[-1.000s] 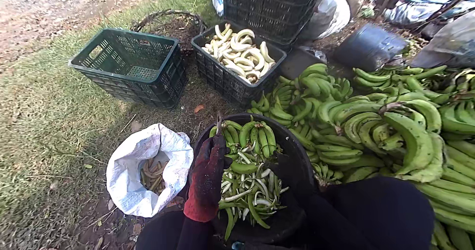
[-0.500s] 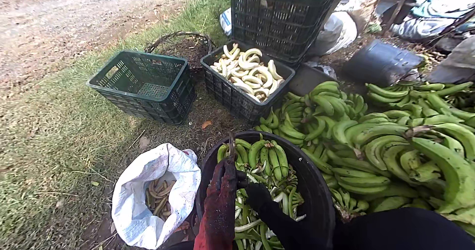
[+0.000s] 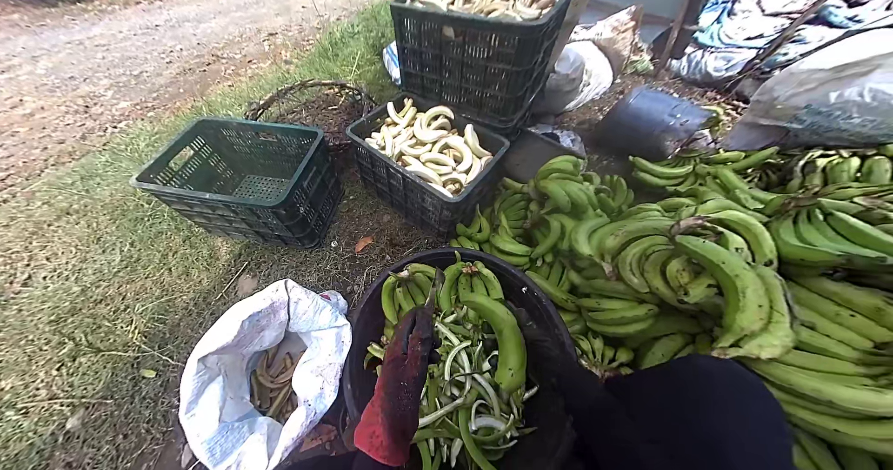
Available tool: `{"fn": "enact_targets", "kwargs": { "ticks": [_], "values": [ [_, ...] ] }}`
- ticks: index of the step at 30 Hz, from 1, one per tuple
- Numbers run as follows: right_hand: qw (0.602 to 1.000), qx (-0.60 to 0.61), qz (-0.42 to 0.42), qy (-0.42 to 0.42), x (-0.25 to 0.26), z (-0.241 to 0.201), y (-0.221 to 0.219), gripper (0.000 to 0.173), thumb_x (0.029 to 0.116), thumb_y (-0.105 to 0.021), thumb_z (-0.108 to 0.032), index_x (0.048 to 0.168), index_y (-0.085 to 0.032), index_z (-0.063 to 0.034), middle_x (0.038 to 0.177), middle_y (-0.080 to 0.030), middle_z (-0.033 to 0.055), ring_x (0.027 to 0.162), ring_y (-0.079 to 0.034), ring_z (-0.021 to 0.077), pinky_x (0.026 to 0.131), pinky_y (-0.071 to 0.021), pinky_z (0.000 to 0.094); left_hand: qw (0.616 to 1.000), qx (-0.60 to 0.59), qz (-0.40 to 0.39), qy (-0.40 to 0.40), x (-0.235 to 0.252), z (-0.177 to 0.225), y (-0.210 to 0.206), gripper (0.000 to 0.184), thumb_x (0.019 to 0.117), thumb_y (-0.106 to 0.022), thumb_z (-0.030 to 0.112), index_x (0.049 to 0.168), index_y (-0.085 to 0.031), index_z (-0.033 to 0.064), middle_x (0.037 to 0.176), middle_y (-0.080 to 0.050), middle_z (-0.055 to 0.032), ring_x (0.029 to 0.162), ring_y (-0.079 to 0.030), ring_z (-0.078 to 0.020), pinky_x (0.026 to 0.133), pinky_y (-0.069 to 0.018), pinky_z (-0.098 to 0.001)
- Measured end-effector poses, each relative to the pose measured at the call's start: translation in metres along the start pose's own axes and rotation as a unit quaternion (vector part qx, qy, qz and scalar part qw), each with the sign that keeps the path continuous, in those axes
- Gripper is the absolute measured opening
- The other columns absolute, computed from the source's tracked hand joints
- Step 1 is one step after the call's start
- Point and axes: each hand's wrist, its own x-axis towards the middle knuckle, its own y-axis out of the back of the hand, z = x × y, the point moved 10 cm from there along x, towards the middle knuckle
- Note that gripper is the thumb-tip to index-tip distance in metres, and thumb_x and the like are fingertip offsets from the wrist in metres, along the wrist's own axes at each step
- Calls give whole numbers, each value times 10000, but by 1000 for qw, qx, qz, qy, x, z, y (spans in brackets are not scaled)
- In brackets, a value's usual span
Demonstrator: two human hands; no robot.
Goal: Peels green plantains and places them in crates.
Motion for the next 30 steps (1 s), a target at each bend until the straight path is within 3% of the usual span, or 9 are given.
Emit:
{"fn": "enact_targets", "kwargs": {
  "ticks": [4, 6, 9, 11, 16, 21, 23, 26, 30],
  "values": [
    [992, 36, 121, -23, 2, -16, 2, 471, 1068, -446, -429, 1400, -501, -99, 1028, -673, 135, 780, -687, 243, 641, -605, 399, 986, 158, -48, 5, 2, -27, -32, 478, 1067, -426, 540, 1361, -633, 225, 1068, -713, -17, 859, -709, -156, 755, -631, -394],
    [991, 18, 129, 10, 4, -19, 5, 431, 1086, -402, -381, 1349, -547, -71, 1009, -694, 129, 797, -696, 220, 673, -611, 383, 962, 262, -76, -13, -1, -36, -47, 484, 1063, -427, 543, 1387, -624, 243, 1215, -694, -13, 1042, -692, -135, 919, -598, -419],
    [990, -30, 96, 102, 21, -19, 22, 486, 1083, -378, -345, 1467, -496, -71, 1136, -679, 172, 892, -682, 252, 779, -588, 431, 923, 363, -116, -57, -4, -39, -67, 481, 1053, -442, 540, 1392, -631, 256, 1254, -698, -21, 1203, -639, -156, 1074, -504, -450],
    [991, -6, 98, 89, 24, -16, 27, 478, 1094, -376, -343, 1480, -483, -81, 1104, -680, 207, 851, -689, 290, 744, -599, 445, 911, 380, -142, -77, -9, -39, -76, 481, 1055, -437, 540, 1389, -631, 255, 1238, -702, -19, 1200, -640, -162, 1074, -503, -448],
    [996, 25, 84, 22, 24, -15, 24, 460, 1106, -292, -402, 1438, -449, -125, 980, -685, 143, 736, -689, 235, 608, -590, 360, 903, 378, -164, -121, -23, -30, -85, 475, 1050, -452, 533, 1383, -632, 247, 1199, -708, -21, 1155, -655, -175, 1034, -524, -458],
    [993, -28, 107, 50, 20, -24, 11, 478, 1113, -301, -405, 1445, -445, -92, 981, -676, 154, 716, -672, 243, 613, -586, 382, 909, 365, -167, -112, -16, -37, -84, 435, 1047, -492, 475, 1376, -640, 232, 1208, -711, -29, 1164, -654, -181, 1052, -512, -452],
    [986, -62, 126, 85, 17, -27, 8, 495, 1108, -293, -365, 1471, -436, -61, 1075, -668, 148, 786, -667, 193, 674, -579, 353, 912, 368, -161, -89, -9, -44, -80, 431, 1036, -519, 446, 1390, -631, 227, 1225, -702, -54, 1176, -646, -210, 1060, -501, -468],
    [964, -136, 226, 36, -15, -30, -15, 465, 1130, -278, -311, 1464, -488, -65, 1316, -622, 83, 1108, -616, 69, 974, -508, 265, 903, 412, -105, -57, 8, -49, -66, 469, 988, -589, 408, 1410, -616, 205, 1219, -690, -128, 1148, -653, -303, 1023, -508, -532],
    [967, -85, 241, 0, -24, 23, -18, 495, 1118, -306, -408, 1363, -560, -60, 1094, -682, 99, 912, -673, 130, 798, -576, 312, 871, 489, 43, -10, 29, -38, -32, 537, 920, -652, 534, 1377, -649, 251, 1208, -685, -183, 1089, -667, -380, 923, -531, -581]
  ]
}}
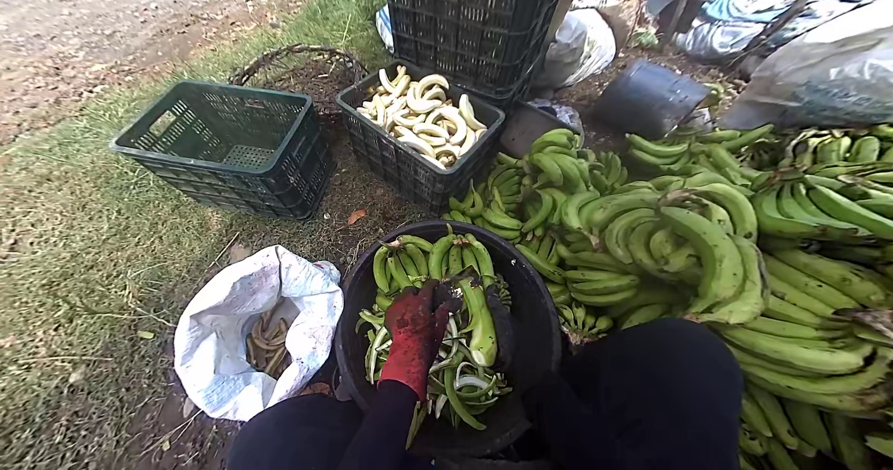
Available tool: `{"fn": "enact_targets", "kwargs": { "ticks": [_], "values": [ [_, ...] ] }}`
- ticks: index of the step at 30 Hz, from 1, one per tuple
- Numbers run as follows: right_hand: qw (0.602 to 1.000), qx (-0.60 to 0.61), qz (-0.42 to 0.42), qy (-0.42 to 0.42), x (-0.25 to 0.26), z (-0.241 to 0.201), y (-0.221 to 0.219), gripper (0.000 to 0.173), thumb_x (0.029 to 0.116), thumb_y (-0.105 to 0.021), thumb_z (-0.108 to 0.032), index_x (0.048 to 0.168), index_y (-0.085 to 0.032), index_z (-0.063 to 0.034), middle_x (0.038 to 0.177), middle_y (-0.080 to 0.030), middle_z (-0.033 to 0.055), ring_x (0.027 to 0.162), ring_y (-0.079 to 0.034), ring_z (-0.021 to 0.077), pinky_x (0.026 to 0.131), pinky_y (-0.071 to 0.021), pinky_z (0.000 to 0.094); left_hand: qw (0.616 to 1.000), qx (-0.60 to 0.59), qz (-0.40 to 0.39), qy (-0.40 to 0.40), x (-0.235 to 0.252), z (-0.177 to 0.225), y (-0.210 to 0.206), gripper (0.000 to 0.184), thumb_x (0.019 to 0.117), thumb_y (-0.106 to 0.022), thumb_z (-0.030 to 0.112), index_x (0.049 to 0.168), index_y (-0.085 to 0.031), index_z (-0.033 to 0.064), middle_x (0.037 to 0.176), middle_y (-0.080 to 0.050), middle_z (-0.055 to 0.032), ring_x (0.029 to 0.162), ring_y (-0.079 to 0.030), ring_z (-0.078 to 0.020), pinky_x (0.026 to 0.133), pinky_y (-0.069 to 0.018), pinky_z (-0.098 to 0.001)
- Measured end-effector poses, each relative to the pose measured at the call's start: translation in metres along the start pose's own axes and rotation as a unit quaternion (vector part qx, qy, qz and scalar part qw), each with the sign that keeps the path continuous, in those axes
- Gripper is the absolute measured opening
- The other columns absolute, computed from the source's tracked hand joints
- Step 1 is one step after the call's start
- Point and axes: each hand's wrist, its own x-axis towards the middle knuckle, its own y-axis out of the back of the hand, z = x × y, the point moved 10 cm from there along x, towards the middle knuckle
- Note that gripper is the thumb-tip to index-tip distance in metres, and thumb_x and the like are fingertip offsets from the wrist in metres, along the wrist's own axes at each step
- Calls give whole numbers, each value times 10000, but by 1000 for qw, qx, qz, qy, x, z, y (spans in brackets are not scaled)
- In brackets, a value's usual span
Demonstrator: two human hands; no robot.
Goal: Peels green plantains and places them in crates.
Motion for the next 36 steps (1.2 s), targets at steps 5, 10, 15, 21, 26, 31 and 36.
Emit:
{"fn": "enact_targets", "kwargs": {
  "ticks": [5, 10, 15, 21, 26, 31, 36],
  "values": [
    [988, 60, -80, -115, -10, 42, -10, 541, 1064, -509, -400, 1498, -378, -106, 1023, -645, 148, 759, -680, 242, 641, -606, 396, 993, -95, 59, 47, 13, -25, 27, 501, 1012, -562, 432, 1416, -609, 139, 1253, -671, -188, 1165, -647, -352, 1021, -499, -555],
    [999, -2, 38, 2, 37, -11, 23, 456, 1080, -496, -318, 1466, -488, -74, 1100, -684, 128, 853, -694, 183, 704, -609, 356, 959, -240, -149, -8, -33, 16, -7, 475, 1053, -456, 535, 1348, -646, 216, 1241, -686, -35, 1113, -673, -148, 970, -573, -437],
    [976, -93, 118, 155, 55, -61, 36, 533, 1090, -435, -363, 1540, -415, -78, 1406, -580, 148, 1172, -628, 163, 982, -540, 349, 953, -248, -173, -26, -59, 27, -17, 479, 1044, -463, 552, 1346, -647, 228, 1222, -688, -23, 1129, -657, -137, 999, -551, -427],
    [997, 24, -39, 65, 27, -40, -10, 411, 1125, -320, -234, 1461, -466, -48, 1188, -636, 69, 977, -622, 54, 852, -536, 226, 986, -133, -98, -12, -31, 14, -10, 449, 1031, -537, 416, 1409, -612, 185, 1280, -671, -124, 1209, -632, -273, 1062, -494, -506],
    [960, -2, -242, -140, 1, 50, -27, 449, 1099, -354, -362, 1429, -490, -90, 1060, -678, 129, 873, -681, 213, 739, -589, 375, 998, -24, 12, 56, 10, -19, 23, 504, 989, -577, 454, 1425, -609, 204, 1256, -667, -189, 1126, -660, -376, 958, -525, -575],
    [992, 60, -100, -47, 30, 16, 3, 465, 1127, -259, -352, 1349, -532, -48, 1049, -704, 138, 840, -697, 207, 697, -597, 363, 991, -127, -48, -16, -11, 3, 6, 470, 1053, -487, 452, 1400, -616, 161, 1271, -680, -104, 1224, -630, -246, 1085, -484, -479],
    [983, 47, 109, 142, 55, -65, 24, 479, 1128, -303, -339, 1463, -432, -23, 1159, -644, 140, 945, -672, 165, 808, -595, 354, 983, -142, -102, -60, -50, 38, -3, 504, 1034, -518, 482, 1426, -600, 175, 1254, -682, -107, 1192, -642, -253, 1058, -500, -493]
  ]
}}
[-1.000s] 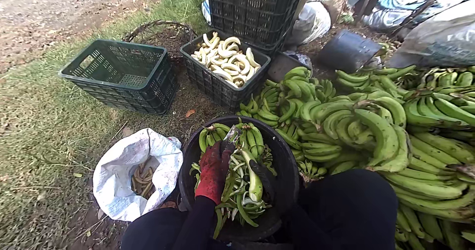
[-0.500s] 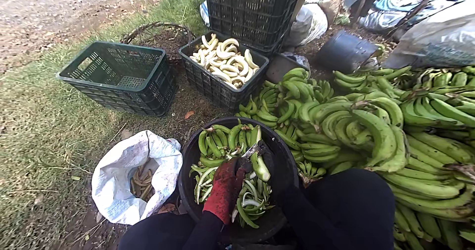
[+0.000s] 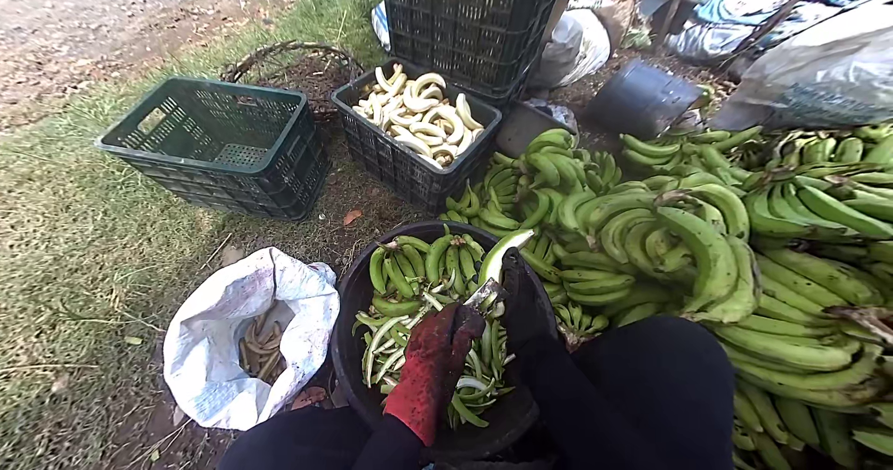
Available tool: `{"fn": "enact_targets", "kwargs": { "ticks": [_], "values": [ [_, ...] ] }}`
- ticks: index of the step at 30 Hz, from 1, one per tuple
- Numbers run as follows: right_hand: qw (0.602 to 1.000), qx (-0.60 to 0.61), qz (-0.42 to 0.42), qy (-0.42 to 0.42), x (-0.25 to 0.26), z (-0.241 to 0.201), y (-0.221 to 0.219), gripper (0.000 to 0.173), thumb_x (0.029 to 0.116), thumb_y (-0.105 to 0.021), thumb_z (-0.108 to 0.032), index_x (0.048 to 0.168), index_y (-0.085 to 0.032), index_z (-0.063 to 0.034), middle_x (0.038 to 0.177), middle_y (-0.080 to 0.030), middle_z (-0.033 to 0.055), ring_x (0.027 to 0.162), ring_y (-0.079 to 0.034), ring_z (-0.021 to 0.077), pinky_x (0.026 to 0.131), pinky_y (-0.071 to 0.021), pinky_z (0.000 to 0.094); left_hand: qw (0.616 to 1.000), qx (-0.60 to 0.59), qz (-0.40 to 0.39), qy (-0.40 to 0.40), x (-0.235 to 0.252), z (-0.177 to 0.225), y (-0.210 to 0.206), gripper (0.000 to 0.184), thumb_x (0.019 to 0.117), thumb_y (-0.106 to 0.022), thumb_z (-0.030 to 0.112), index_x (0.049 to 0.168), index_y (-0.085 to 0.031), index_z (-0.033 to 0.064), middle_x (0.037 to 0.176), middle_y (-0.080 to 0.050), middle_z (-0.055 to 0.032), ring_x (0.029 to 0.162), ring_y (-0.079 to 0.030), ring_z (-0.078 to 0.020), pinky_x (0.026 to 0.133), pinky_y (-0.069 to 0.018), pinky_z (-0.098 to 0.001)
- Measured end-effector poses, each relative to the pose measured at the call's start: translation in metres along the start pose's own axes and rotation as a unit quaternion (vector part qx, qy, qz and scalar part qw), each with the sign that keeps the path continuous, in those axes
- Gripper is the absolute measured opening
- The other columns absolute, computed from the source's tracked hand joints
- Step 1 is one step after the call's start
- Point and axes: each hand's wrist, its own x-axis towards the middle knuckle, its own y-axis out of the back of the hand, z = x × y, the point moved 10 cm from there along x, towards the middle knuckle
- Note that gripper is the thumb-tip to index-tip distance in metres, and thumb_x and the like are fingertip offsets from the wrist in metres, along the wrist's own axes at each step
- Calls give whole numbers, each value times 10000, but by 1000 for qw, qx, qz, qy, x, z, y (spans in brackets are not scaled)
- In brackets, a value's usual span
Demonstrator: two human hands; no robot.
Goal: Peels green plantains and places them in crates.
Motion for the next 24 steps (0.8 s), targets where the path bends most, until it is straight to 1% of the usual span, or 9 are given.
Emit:
{"fn": "enact_targets", "kwargs": {
  "ticks": [3, 6, 10, 12, 14, 17, 19, 21, 24],
  "values": [
    [992, -37, 105, 56, 14, -17, 7, 495, 1125, -321, -298, 1521, -357, -5, 1319, -576, 189, 1109, -618, 161, 962, -530, 333, 1000, 6, 8, 26, -2, 1, 4, 504, 1019, -557, 446, 1438, -588, 165, 1274, -670, -131, 1207, -634, -290, 1058, -495, -508],
    [991, -85, 97, 43, 2, -17, -2, 495, 1125, -328, -309, 1514, -382, -7, 1316, -591, 189, 1116, -627, 168, 966, -535, 341, 998, 1, 19, 53, 4, -8, 8, 484, 1031, -540, 433, 1430, -591, 164, 1281, -667, -120, 1220, -626, -270, 1070, -488, -490],
    [986, -85, -130, -57, -27, 20, -35, 448, 1126, -304, -283, 1491, -420, -53, 1306, -599, 101, 1117, -600, 85, 965, -506, 268, 997, 47, 42, 40, 28, -25, 19, 441, 1057, -481, 370, 1419, -605, 151, 1285, -673, -137, 1221, -631, -298, 1071, -484, -510],
    [950, -63, -265, -152, -48, 48, -44, 461, 1124, -280, -370, 1362, -554, -87, 1106, -680, 65, 935, -659, 112, 805, -570, 312, 993, 105, 32, 46, 43, -41, 23, 438, 1048, -467, 398, 1423, -604, 216, 1276, -676, -126, 1182, -648, -314, 1011, -514, -543],
    [886, -31, -387, -252, -78, 58, -47, 530, 1116, -197, -435, 1326, -524, -75, 1005, -688, 114, 816, -689, 217, 668, -595, 389, 989, 135, 14, 56, 53, -54, 24, 439, 1046, -472, 403, 1440, -591, 251, 1285, -671, -132, 1171, -651, -332, 986, -516, -561],
    [834, -141, -463, -266, -104, 46, -35, 401, 1104, -342, -348, 1358, -525, -98, 1073, -661, 15, 916, -652, 80, 817, -565, 284, 991, 112, 53, 55, 61, -68, 29, 426, 1063, -432, 420, 1374, -642, 218, 1235, -696, -113, 1165, -659, -292, 1004, -516, -534],
    [859, -174, -423, -230, -84, 63, -12, 476, 1073, -426, -412, 1414, -517, -93, 1177, -676, 57, 1029, -663, 112, 908, -566, 325, 994, 77, 61, 47, 60, -68, 23, 468, 1078, -384, 485, 1333, -665, 211, 1228, -705, -76, 1196, -647, -241, 1050, -500, -498],
    [914, -182, -317, -177, -48, 64, 4, 520, 1090, -380, -398, 1495, -466, -84, 1323, -636, 97, 1162, -633, 138, 1000, -538, 356, 998, 53, 41, 24, 55, -50, 16, 502, 1080, -363, 521, 1345, -655, 209, 1247, -700, -54, 1223, -633, -206, 1083, -485, -467],
    [979, -117, -152, -72, -9, 38, 10, 420, 1113, -375, -281, 1402, -530, -18, 1246, -647, 106, 1063, -632, 98, 927, -537, 293, 997, 49, 32, -46, 36, -12, 3, 453, 1058, -461, 456, 1366, -643, 177, 1216, -704, -87, 1160, -661, -243, 1034, -518, -478]
  ]
}}
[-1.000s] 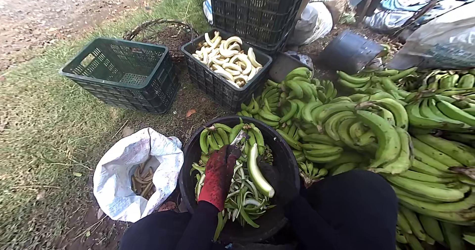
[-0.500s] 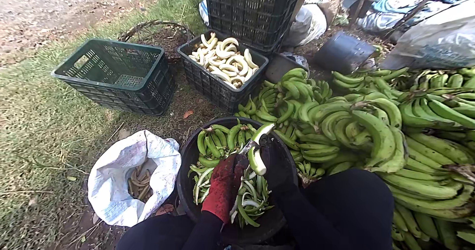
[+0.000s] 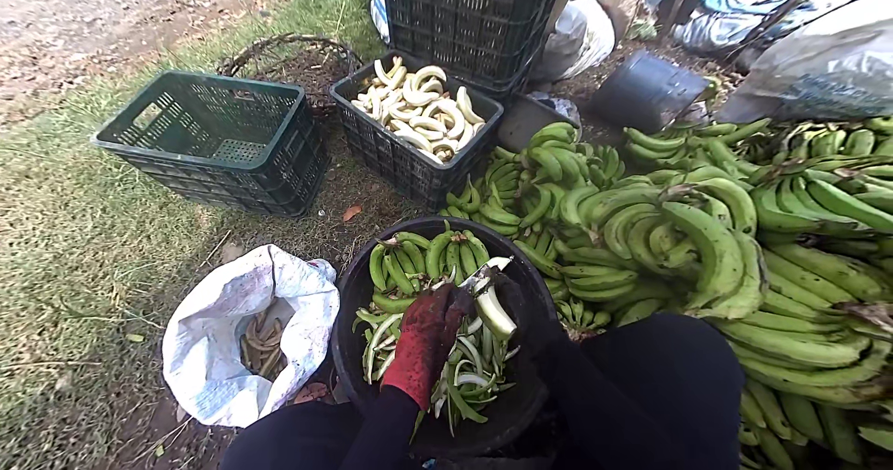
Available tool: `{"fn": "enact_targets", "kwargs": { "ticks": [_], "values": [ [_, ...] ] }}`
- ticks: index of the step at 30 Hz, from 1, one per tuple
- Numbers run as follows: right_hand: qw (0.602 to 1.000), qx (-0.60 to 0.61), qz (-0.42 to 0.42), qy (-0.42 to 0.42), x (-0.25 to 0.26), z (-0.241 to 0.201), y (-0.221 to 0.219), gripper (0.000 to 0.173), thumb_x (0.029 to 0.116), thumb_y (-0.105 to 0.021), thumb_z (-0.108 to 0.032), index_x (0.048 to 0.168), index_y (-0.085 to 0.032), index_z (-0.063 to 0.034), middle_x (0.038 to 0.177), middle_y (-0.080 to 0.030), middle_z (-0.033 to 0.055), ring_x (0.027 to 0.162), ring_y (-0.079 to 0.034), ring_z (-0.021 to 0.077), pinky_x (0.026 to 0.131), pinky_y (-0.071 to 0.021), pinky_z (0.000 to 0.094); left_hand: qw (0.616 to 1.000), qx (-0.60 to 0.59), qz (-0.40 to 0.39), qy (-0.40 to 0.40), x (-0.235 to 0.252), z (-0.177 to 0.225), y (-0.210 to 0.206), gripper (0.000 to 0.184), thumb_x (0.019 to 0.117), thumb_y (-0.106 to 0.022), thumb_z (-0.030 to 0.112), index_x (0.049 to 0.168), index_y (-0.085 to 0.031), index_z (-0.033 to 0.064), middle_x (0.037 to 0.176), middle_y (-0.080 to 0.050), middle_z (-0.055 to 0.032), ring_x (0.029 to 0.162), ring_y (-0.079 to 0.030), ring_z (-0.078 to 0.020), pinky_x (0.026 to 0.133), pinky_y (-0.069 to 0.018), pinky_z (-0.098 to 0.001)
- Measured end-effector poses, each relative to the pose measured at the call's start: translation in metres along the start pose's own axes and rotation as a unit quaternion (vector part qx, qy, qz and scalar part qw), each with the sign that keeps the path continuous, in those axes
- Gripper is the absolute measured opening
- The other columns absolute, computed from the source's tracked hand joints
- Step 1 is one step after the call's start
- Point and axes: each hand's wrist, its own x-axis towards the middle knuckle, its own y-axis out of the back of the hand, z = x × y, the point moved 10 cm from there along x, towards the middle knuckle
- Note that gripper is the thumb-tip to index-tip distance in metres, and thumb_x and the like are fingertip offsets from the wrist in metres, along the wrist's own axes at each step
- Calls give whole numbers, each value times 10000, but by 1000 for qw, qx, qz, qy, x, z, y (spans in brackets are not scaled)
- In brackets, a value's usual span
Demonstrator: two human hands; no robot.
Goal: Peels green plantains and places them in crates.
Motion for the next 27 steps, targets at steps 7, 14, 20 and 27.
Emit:
{"fn": "enact_targets", "kwargs": {
  "ticks": [7, 14, 20, 27],
  "values": [
    [944, 292, 148, -34, 27, -23, -13, 534, 1124, -201, -406, 1338, -501, -19, 1022, -642, 177, 793, -644, 228, 657, -562, 376, 993, 54, 95, -37, -16, 27, 15, 528, 947, -610, 501, 1357, -671, 173, 1084, -722, -173, 958, -707, -364, 823, -571, -557],
    [988, 14, 149, 38, -6, -42, -24, 419, 1125, -314, -251, 1305, -559, 37, 1110, -634, 148, 956, -622, 125, 870, -530, 312, 996, 48, 62, 36, 2, 1, 21, 447, 1030, -502, 374, 1412, -627, 177, 1188, -697, -173, 1056, -689, -352, 911, -555, -544],
    [983, 36, -180, -7, -33, -2, -58, 411, 1086, -373, -284, 1351, -559, -32, 1129, -688, 69, 1002, -666, 102, 912, -561, 306, 999, 28, -22, 16, 14, -35, 15, 405, 1074, -418, 351, 1404, -630, 248, 1259, -686, -115, 1173, -649, -298, 1016, -505, -535],
    [959, -82, -261, -76, -45, 23, -54, 594, 1036, -508, -364, 1541, -373, -81, 1345, -617, 89, 1162, -630, 117, 1004, -527, 329, 997, 40, -54, 23, 14, -36, 2, 406, 1058, -459, 386, 1367, -650, 203, 1247, -688, -117, 1179, -646, -304, 1022, -505, -536]
  ]
}}
